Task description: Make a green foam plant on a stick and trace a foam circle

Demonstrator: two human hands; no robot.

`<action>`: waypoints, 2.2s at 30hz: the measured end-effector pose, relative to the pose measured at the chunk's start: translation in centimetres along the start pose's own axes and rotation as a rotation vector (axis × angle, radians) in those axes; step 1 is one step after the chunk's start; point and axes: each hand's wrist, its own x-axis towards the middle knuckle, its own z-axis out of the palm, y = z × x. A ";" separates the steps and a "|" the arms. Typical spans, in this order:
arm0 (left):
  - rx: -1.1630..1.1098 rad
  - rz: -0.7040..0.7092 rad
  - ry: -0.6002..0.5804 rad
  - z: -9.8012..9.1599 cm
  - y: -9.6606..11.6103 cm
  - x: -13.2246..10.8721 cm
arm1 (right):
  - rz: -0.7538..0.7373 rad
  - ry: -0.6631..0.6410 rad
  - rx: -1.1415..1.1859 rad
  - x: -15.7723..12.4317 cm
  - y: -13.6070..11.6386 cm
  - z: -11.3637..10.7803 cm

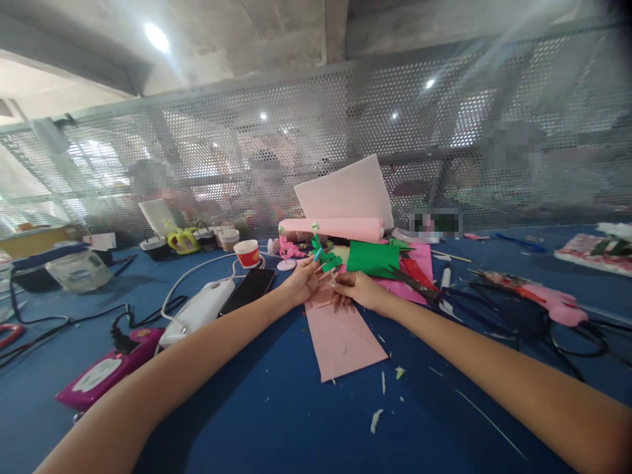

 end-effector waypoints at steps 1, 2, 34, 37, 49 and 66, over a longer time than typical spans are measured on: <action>0.002 -0.001 0.002 0.0 0.0 0.0 | -0.001 0.001 -0.001 0.0 0.0 0.0; 0.004 -0.002 0.005 0.0 0.0 0.0 | -0.002 0.001 -0.001 0.0 0.0 0.0; 0.141 0.108 0.148 0.6 -0.3 -0.2 | 0.011 0.022 -0.029 -0.2 -0.4 0.3; 0.148 0.112 0.150 0.5 -0.3 -0.2 | 0.014 0.022 -0.023 -0.3 -0.6 0.4; 0.119 0.105 0.101 0.0 -0.4 0.1 | 0.028 0.025 -0.001 0.2 0.2 0.0; 0.161 0.104 -0.193 0.3 -0.4 -0.4 | -0.010 0.022 0.030 0.4 0.8 -0.2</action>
